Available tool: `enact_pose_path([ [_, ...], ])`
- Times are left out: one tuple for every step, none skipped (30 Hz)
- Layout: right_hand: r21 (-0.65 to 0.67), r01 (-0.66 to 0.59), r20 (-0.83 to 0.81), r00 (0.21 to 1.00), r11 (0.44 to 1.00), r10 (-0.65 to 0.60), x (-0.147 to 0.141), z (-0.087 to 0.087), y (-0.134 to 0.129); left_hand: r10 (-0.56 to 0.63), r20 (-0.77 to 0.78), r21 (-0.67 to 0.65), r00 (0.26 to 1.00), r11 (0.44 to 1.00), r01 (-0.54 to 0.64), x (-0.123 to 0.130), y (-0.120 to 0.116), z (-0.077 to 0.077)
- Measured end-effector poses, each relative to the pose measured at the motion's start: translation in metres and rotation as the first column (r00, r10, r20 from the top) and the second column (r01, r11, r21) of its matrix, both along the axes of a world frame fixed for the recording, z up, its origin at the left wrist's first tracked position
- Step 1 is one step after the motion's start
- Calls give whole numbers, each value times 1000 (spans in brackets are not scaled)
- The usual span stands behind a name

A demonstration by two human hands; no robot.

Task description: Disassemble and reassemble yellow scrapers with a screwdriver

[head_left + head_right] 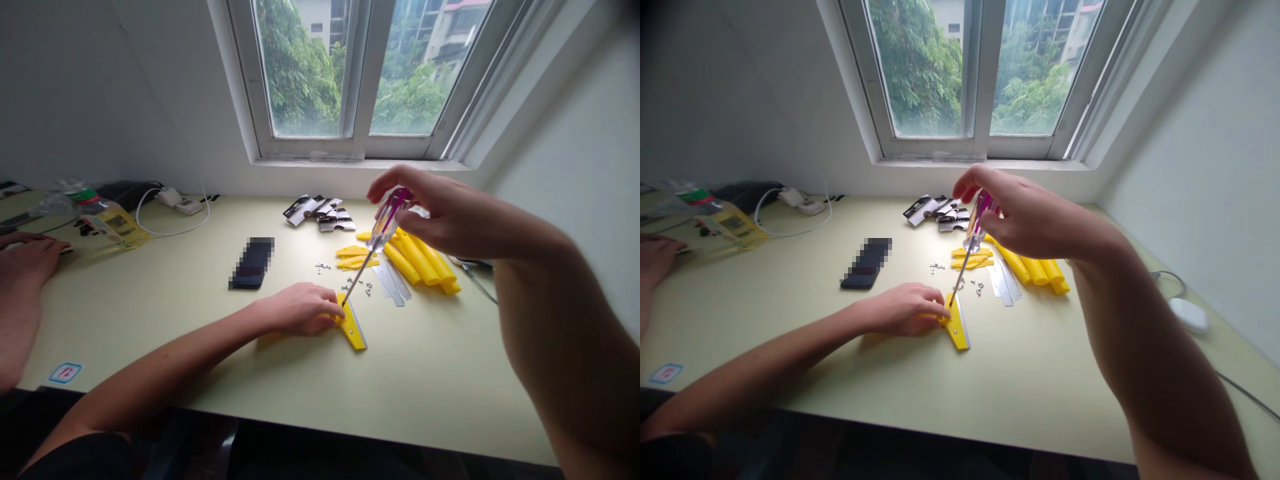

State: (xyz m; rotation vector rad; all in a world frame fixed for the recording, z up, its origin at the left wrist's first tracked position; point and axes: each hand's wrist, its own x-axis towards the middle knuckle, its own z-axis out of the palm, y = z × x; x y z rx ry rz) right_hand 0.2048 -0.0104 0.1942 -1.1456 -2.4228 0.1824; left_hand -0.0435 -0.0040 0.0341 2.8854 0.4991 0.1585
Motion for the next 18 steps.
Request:
enact_pose_path([
  [-20,-28,-32,999,999,28,-1,-1,-1,28,-2,-56,1000,998,-28,0,1,2],
  [-35,-40,-68,997,999,38,-2,-3,-3,70,-4,-113,998,991,-70,1,1,4],
  [-45,-40,-110,993,998,35,-4,-4,-4,122,-1,-168,992,978,-121,2,1,6],
  [-51,-34,-159,987,998,25,-7,-6,-6,174,13,-223,985,960,-167,4,1,9],
  [-57,-26,-213,977,998,13,-9,-8,-7,218,40,-278,975,940,-199,7,1,11],
  [-64,-25,-268,963,998,7,-12,-10,-8,247,81,-333,966,920,-207,10,2,12],
  [-66,-38,-319,947,997,15,-15,-11,-9,260,131,-390,957,901,-192,14,2,13],
  [-69,-65,-362,932,996,36,-17,-12,-10,264,183,-450,947,879,-158,19,3,13],
  [-76,-104,-396,916,992,65,-18,-13,-11,265,232,-515,936,850,-113,23,5,12],
  [-83,-141,-418,904,987,94,-19,-14,-12,269,271,-580,924,812,-66,27,6,11],
  [-86,-161,-424,899,983,110,-19,-14,-14,276,301,-639,913,769,-22,31,7,8],
  [-80,-149,-411,906,986,104,-20,-14,-16,292,325,-687,899,727,11,34,8,5],
  [-64,-97,-377,924,993,66,-20,-14,-17,319,343,-723,884,690,32,37,9,1],
  [-31,-10,-326,945,999,-1,-21,-14,-19,351,355,-750,866,660,41,38,10,-3],
  [18,95,-269,959,995,-86,-22,-14,-20,388,365,-769,847,638,39,40,11,-7],
  [64,192,-211,962,979,-175,-23,-14,-22,427,373,-784,824,620,33,41,11,-11],
  [103,267,-168,954,958,-248,-23,-14,-23,462,379,-795,802,606,27,41,12,-14],
  [126,314,-141,945,941,-296,-23,-15,-23,489,381,-805,784,594,21,41,12,-16],
])
